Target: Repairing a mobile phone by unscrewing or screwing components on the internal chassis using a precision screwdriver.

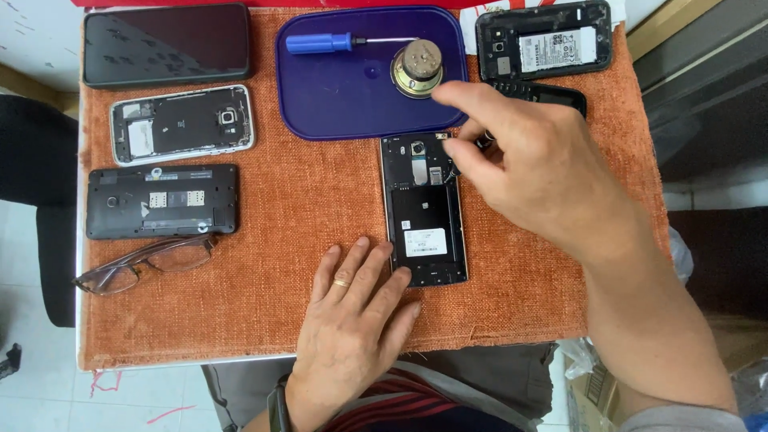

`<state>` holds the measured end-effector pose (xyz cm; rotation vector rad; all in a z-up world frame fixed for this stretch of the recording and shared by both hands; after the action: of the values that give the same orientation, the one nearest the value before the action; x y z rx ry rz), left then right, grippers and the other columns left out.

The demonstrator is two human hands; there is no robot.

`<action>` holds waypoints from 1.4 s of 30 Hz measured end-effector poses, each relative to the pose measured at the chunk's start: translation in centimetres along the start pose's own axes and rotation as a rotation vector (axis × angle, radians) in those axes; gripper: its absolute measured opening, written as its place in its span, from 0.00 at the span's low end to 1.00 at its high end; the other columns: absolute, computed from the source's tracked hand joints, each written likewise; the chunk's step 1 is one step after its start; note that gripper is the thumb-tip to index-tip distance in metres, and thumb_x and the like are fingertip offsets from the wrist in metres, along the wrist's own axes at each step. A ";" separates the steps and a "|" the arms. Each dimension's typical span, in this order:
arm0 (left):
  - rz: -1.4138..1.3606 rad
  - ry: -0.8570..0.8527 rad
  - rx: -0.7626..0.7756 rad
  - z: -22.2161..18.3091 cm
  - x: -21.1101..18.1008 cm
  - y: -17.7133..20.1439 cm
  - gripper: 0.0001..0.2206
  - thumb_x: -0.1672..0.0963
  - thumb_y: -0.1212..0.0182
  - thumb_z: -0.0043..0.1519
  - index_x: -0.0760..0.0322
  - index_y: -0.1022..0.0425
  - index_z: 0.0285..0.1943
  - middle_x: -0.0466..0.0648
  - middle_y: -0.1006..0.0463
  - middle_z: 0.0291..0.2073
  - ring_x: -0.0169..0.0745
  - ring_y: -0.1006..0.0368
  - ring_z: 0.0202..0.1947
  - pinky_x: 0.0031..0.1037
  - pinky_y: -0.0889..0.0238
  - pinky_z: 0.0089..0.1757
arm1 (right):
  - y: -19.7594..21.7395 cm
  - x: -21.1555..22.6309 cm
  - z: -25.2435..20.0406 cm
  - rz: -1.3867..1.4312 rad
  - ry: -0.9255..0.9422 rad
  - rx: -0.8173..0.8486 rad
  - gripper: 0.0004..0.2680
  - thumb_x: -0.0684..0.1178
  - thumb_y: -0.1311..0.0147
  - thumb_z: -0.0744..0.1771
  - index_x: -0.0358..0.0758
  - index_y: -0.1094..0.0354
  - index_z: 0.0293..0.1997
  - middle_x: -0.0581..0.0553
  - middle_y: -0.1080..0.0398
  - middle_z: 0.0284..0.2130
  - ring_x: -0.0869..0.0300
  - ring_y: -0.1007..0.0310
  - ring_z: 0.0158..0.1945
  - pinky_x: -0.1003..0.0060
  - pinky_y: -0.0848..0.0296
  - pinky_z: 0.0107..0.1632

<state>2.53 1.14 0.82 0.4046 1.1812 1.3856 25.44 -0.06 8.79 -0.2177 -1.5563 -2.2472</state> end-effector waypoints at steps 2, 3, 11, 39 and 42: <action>0.000 0.004 0.001 0.1 0.0 0.0 0.14 0.51 0.36 0.65 0.63 0.23 0.53 0.58 0.25 0.59 0.60 0.31 0.63 0.52 0.44 0.62 | 0.4 0.3 0.0 0.018 -0.006 0.002 0.15 0.30 0.42 0.68 0.26 0.36 0.62 0.40 0.23 0.35 0.59 0.24 0.28 0.68 0.17 0.36; -0.001 0.004 0.001 0.1 0.0 0.0 0.14 0.52 0.35 0.65 0.63 0.23 0.53 0.58 0.25 0.59 0.60 0.31 0.63 0.52 0.44 0.62 | 0.6 0.7 0.0 0.058 -0.016 0.062 0.17 0.30 0.45 0.67 0.27 0.38 0.64 0.36 0.23 0.40 0.54 0.22 0.38 0.62 0.18 0.46; -0.004 0.020 -0.011 0.2 -0.1 0.0 0.13 0.53 0.34 0.64 0.62 0.22 0.52 0.59 0.25 0.59 0.60 0.30 0.62 0.51 0.44 0.62 | 0.0 0.5 0.1 -0.154 -0.019 -0.105 0.10 0.38 0.34 0.68 0.30 0.26 0.55 0.42 0.19 0.39 0.56 0.18 0.38 0.61 0.22 0.37; -0.059 -0.032 0.095 1.9 0.0 -0.2 0.17 0.53 0.35 0.64 0.66 0.22 0.58 0.62 0.26 0.61 0.70 0.33 0.64 0.60 0.46 0.63 | 1.0 0.4 1.5 -0.095 -0.171 0.269 0.13 0.43 0.47 0.69 0.37 0.35 0.63 0.38 0.23 0.39 0.46 0.24 0.27 0.47 0.25 0.30; -0.060 -0.033 0.084 1.8 0.1 -0.3 0.16 0.53 0.35 0.64 0.66 0.22 0.57 0.61 0.26 0.61 0.70 0.34 0.64 0.60 0.46 0.63 | 1.3 1.0 1.8 0.021 -0.198 0.362 0.16 0.39 0.53 0.69 0.37 0.38 0.66 0.36 0.26 0.49 0.44 0.23 0.38 0.46 0.23 0.42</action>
<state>4.12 1.91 1.26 0.4460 1.2175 1.2764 24.90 0.98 10.90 -0.3576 -2.0199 -1.9305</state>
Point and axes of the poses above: each hand's wrist, its own z-axis towards the middle knuckle, its own y-axis out of the back of the hand, x = y × z, the point moved 3 cm from there along z, towards the middle knuckle
